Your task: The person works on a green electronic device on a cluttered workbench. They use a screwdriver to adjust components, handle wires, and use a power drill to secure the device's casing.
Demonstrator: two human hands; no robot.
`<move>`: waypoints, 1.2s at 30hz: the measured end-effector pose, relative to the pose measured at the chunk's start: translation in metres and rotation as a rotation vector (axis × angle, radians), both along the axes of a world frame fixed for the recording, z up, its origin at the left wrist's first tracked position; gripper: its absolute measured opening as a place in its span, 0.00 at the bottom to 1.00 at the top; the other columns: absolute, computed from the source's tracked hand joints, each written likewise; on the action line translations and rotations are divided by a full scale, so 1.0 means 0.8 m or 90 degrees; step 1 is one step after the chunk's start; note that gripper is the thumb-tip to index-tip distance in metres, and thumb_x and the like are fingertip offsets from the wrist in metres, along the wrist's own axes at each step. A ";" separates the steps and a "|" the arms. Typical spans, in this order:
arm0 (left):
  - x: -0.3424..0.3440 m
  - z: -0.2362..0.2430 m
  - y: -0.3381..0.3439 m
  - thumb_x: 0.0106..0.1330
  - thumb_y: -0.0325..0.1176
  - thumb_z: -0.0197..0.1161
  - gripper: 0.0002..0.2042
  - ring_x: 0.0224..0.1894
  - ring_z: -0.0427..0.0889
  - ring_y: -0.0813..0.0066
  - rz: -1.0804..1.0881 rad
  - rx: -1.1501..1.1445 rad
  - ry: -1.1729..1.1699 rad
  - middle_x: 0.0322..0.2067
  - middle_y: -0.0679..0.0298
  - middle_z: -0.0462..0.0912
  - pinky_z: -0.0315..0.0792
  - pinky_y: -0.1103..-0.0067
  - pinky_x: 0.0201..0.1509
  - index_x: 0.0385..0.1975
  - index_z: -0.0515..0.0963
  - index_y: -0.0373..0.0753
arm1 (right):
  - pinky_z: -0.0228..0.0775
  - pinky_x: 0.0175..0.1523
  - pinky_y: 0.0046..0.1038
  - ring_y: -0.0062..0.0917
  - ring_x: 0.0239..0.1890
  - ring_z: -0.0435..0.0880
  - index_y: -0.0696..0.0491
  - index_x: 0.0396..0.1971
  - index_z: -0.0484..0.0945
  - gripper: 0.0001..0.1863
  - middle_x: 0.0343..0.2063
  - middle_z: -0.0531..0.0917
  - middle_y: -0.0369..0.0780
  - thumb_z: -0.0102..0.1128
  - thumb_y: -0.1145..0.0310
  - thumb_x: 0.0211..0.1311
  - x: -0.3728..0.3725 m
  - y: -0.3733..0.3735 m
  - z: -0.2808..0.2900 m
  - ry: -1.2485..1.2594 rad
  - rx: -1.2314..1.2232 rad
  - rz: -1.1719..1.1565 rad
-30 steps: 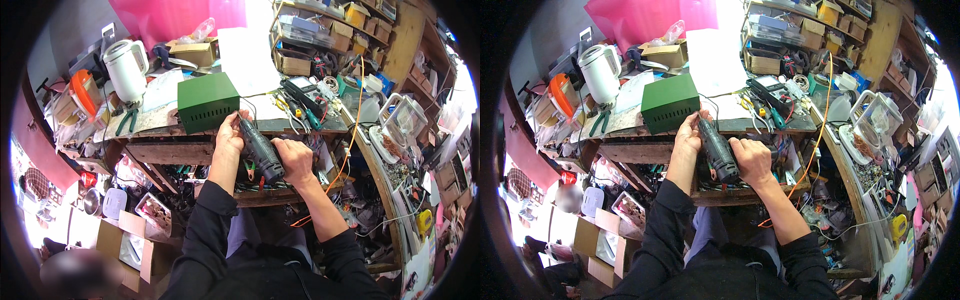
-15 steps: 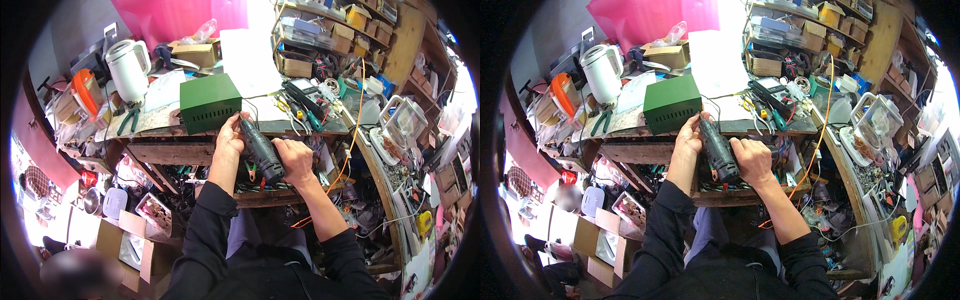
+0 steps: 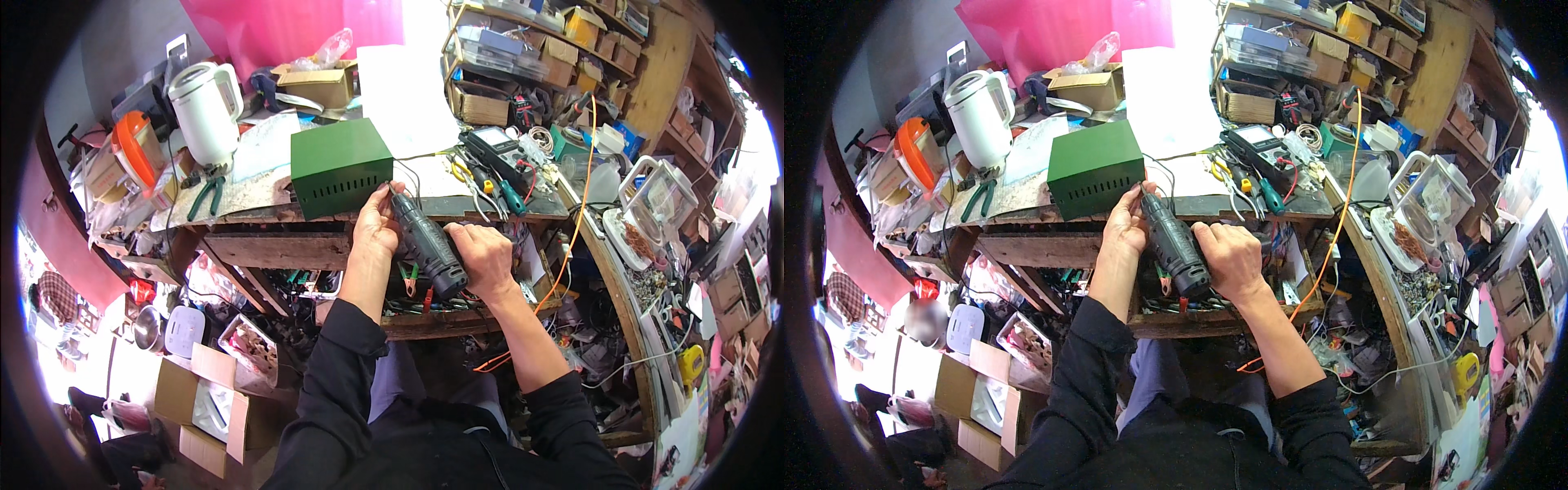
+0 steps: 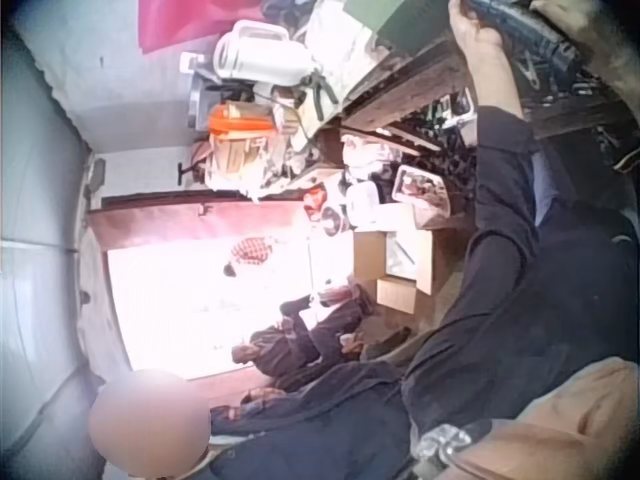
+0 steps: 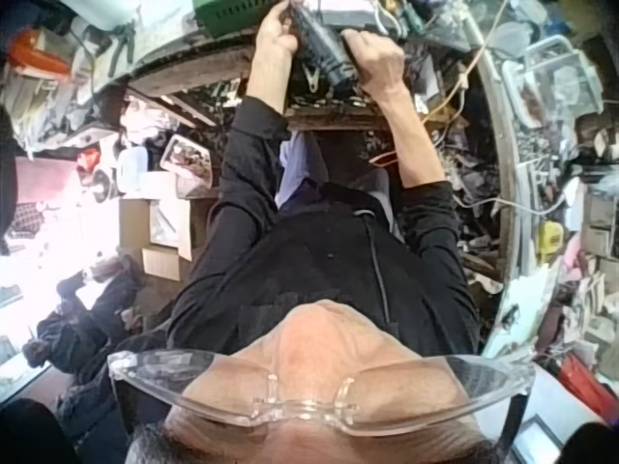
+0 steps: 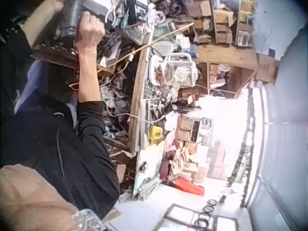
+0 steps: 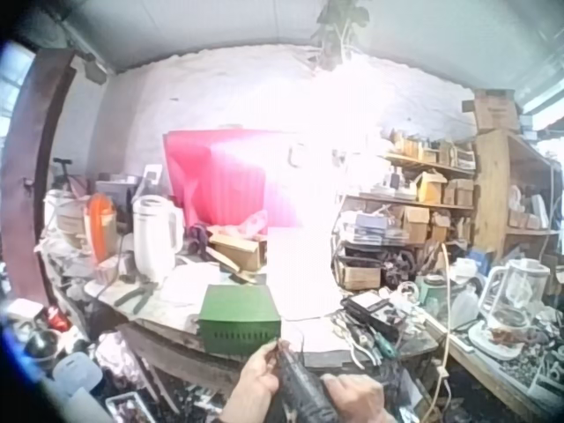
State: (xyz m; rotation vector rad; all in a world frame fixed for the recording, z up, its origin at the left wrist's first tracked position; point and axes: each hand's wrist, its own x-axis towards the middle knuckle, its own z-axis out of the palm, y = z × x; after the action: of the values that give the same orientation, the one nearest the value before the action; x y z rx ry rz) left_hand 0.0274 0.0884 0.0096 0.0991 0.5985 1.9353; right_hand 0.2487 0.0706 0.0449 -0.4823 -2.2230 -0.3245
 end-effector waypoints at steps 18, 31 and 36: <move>0.006 0.000 -0.004 0.68 0.31 0.70 0.07 0.42 0.87 0.69 -0.006 -0.001 -0.026 0.39 0.62 0.91 0.80 0.68 0.53 0.42 0.84 0.40 | 0.74 0.36 0.36 0.37 0.29 0.83 0.54 0.39 0.78 0.15 0.24 0.80 0.40 0.65 0.66 0.52 0.007 0.020 0.009 -0.039 0.035 0.011; 0.013 0.005 -0.011 0.69 0.35 0.68 0.05 0.43 0.86 0.73 -0.014 0.004 -0.025 0.39 0.65 0.91 0.79 0.71 0.52 0.39 0.85 0.42 | 0.74 0.36 0.36 0.38 0.30 0.84 0.54 0.39 0.77 0.17 0.26 0.82 0.41 0.68 0.63 0.49 0.006 0.024 0.012 -0.040 0.007 0.010; 0.010 -0.002 -0.007 0.69 0.34 0.68 0.05 0.43 0.87 0.72 -0.026 0.017 -0.011 0.38 0.65 0.90 0.80 0.72 0.52 0.40 0.84 0.41 | 0.73 0.35 0.37 0.38 0.29 0.84 0.53 0.38 0.77 0.17 0.25 0.81 0.41 0.68 0.63 0.49 0.004 0.027 0.009 -0.037 0.004 0.004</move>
State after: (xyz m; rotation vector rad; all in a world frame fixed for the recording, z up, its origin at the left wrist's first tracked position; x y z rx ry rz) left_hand 0.0355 0.0827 0.0081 0.1111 0.5557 1.9031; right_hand 0.2519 0.0918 0.0519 -0.4683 -2.2785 -0.3456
